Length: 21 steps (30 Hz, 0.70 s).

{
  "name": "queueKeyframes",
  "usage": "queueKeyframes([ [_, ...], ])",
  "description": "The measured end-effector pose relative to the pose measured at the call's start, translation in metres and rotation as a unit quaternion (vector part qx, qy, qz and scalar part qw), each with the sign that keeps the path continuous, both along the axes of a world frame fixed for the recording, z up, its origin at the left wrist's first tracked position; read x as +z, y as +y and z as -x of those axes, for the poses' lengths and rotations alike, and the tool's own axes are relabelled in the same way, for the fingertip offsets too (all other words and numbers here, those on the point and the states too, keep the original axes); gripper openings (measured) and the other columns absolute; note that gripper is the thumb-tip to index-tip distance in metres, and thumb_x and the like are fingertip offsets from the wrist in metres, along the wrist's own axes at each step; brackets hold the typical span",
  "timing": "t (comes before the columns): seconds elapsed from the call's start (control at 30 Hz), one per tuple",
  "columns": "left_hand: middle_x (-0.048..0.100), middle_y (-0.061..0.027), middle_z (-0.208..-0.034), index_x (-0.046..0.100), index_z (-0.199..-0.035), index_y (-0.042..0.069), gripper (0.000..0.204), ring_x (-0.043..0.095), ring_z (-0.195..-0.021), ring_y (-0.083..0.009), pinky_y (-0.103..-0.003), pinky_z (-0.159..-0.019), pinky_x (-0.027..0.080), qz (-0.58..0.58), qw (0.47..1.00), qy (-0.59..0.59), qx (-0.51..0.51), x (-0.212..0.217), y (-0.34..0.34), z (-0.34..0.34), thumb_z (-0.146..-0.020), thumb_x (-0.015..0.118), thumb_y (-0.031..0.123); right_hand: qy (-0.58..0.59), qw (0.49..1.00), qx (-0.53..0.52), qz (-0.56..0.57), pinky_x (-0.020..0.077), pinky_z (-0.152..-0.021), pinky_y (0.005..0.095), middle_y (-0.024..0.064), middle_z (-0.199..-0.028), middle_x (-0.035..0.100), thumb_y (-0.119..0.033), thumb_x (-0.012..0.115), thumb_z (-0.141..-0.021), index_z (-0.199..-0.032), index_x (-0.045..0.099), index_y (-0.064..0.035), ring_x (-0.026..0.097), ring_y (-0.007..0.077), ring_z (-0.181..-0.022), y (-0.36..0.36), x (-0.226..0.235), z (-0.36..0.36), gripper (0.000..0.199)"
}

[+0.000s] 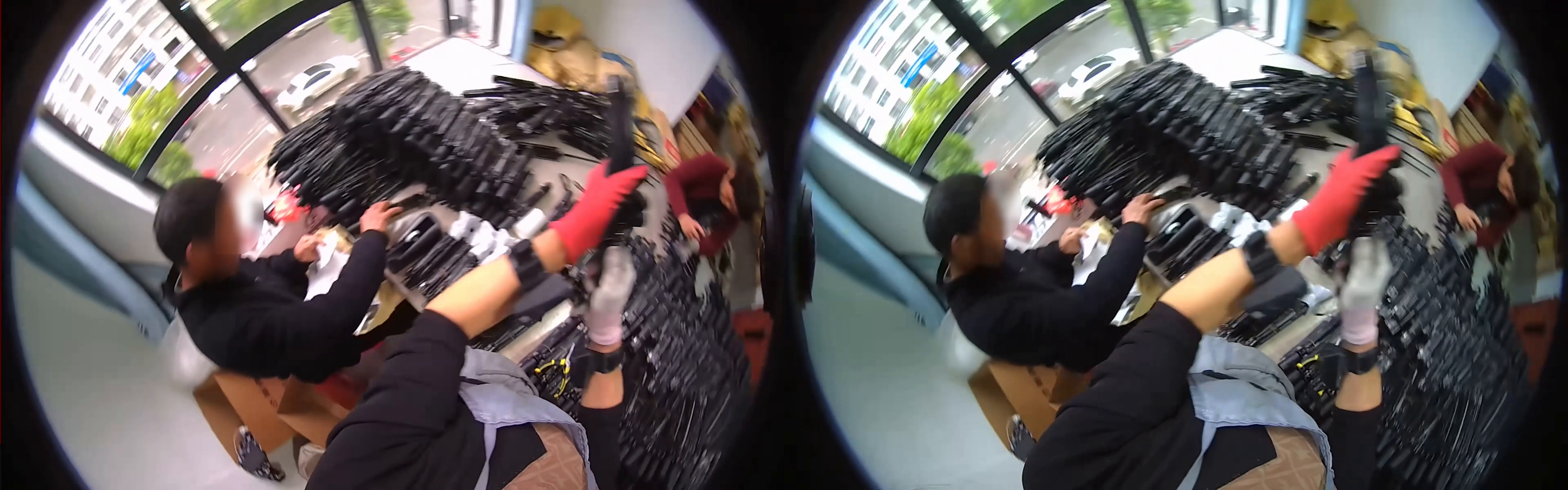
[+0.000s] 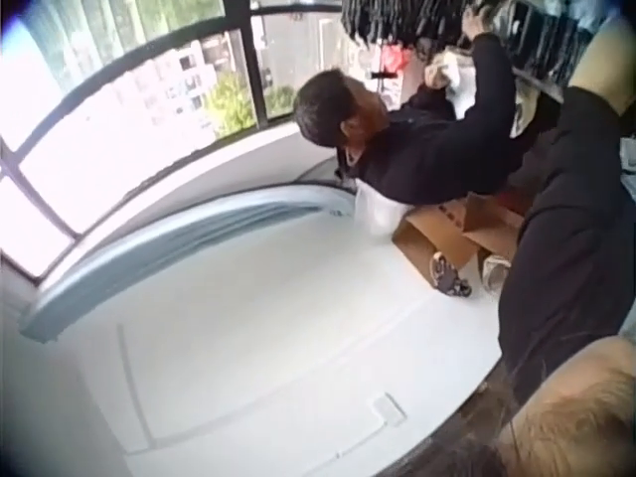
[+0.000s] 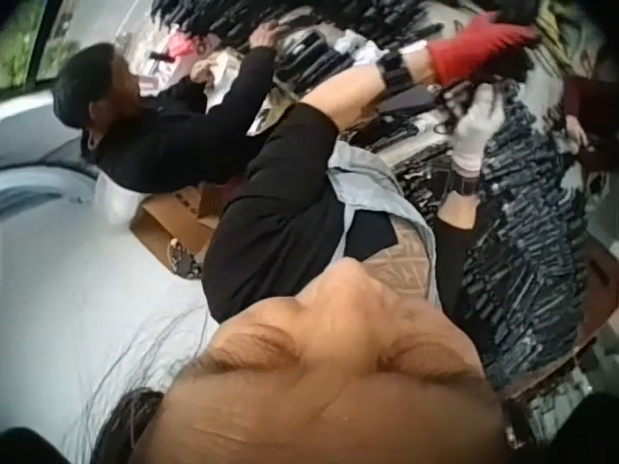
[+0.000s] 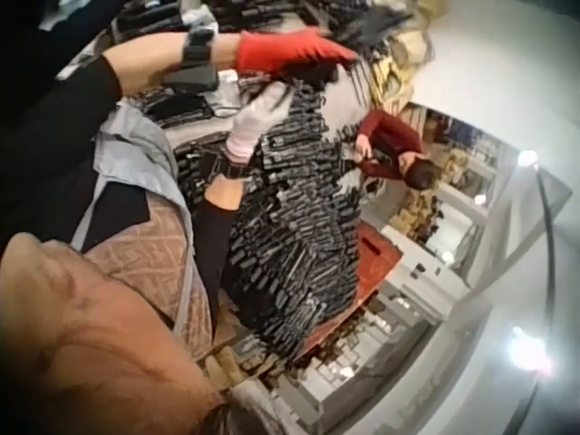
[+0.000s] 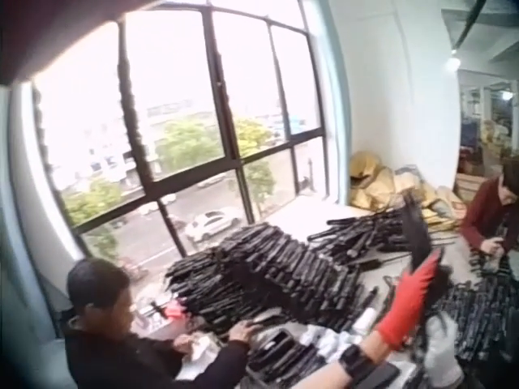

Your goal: Slide white protective sleeves onto black rod components at a manufacturing workbench.

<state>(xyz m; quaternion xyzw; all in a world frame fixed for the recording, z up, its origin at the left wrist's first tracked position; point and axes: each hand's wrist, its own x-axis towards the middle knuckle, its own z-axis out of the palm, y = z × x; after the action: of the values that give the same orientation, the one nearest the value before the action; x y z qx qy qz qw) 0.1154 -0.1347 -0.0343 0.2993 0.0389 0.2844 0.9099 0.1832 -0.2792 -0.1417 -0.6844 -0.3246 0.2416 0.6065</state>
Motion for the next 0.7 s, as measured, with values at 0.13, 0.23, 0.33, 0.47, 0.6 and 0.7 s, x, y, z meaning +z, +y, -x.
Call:
queueKeyframes([
  [0.13, 0.058, -0.0078, -0.086, 0.048, -0.113, 0.005, 0.038, 0.059, -0.067, -0.014, -0.031, -0.059, 0.053, -0.128, 0.97, -0.071, 0.196, -0.003, -0.005, -0.026, -0.085, 0.069, 0.019, -0.328, 0.941, -0.023, -0.074, 0.0378, -0.103, 0.0385, 0.0216, -0.133, 0.046, -0.013, 0.052, -0.094, -0.136, 0.043, 0.0048, 0.048, 0.0339, -0.119, 0.043, 0.024, -0.033, 0.046],
  [0.23, 0.058, -0.0084, -0.09, 0.046, -0.115, 0.004, 0.041, 0.058, -0.07, -0.0129, -0.029, -0.06, 0.051, -0.171, 0.93, -0.043, 0.322, -0.018, -0.018, -0.025, -0.082, 0.069, 0.01, -0.496, 0.862, -0.024, -0.097, 0.0367, -0.104, 0.0394, 0.0231, -0.137, 0.043, -0.006, 0.052, -0.09, -0.138, 0.04, 0.004, 0.046, 0.0361, -0.122, 0.057, 0.0, -0.059, 0.051],
  [0.33, 0.058, -0.0083, -0.091, 0.044, -0.117, 0.004, 0.044, 0.058, -0.072, -0.0127, -0.028, -0.062, 0.05, -0.135, 0.948, 0.013, 0.288, -0.02, -0.02, -0.016, -0.081, 0.068, 0.004, -0.412, 0.904, -0.009, -0.118, 0.0356, -0.106, 0.0403, 0.0242, -0.14, 0.041, -0.001, 0.051, -0.088, -0.14, 0.038, 0.0038, 0.045, 0.0381, -0.124, 0.049, -0.033, -0.068, 0.054],
  [0.47, 0.058, -0.0084, -0.092, 0.042, -0.118, 0.004, 0.045, 0.058, -0.074, -0.0128, -0.027, -0.064, 0.049, -0.095, 0.978, 0.033, 0.183, -0.032, -0.012, -0.001, -0.08, 0.066, 0.001, -0.237, 0.958, 0.009, -0.159, 0.0426, -0.099, 0.0364, 0.0166, -0.133, 0.048, -0.015, 0.041, -0.101, -0.135, 0.042, 0.0058, 0.052, 0.0247, -0.118, 0.051, -0.048, -0.06, 0.04],
  [0.6, 0.058, -0.0088, -0.094, 0.041, -0.12, 0.004, 0.046, 0.058, -0.076, -0.0128, -0.027, -0.064, 0.049, -0.115, 0.981, -0.024, 0.157, -0.032, -0.008, 0.006, -0.08, 0.064, 0.0, 0.09, 0.97, 0.032, -0.222, 0.0354, -0.107, 0.0394, 0.0218, -0.139, 0.041, -0.002, 0.05, -0.092, -0.142, 0.034, 0.004, 0.045, 0.0315, -0.126, 0.057, -0.044, -0.048, 0.053],
  [0.7, 0.059, -0.0095, -0.098, 0.04, -0.125, 0.003, 0.051, 0.059, -0.078, -0.0131, -0.028, -0.065, 0.05, -0.135, 0.977, -0.029, 0.163, -0.021, -0.013, 0.008, -0.08, 0.063, 0.0, -0.28, 0.952, 0.031, -0.116, 0.0376, -0.105, 0.0374, 0.0215, -0.137, 0.043, -0.003, 0.05, -0.093, -0.143, 0.031, 0.0049, 0.046, 0.029, -0.125, 0.066, -0.038, -0.057, 0.054],
])
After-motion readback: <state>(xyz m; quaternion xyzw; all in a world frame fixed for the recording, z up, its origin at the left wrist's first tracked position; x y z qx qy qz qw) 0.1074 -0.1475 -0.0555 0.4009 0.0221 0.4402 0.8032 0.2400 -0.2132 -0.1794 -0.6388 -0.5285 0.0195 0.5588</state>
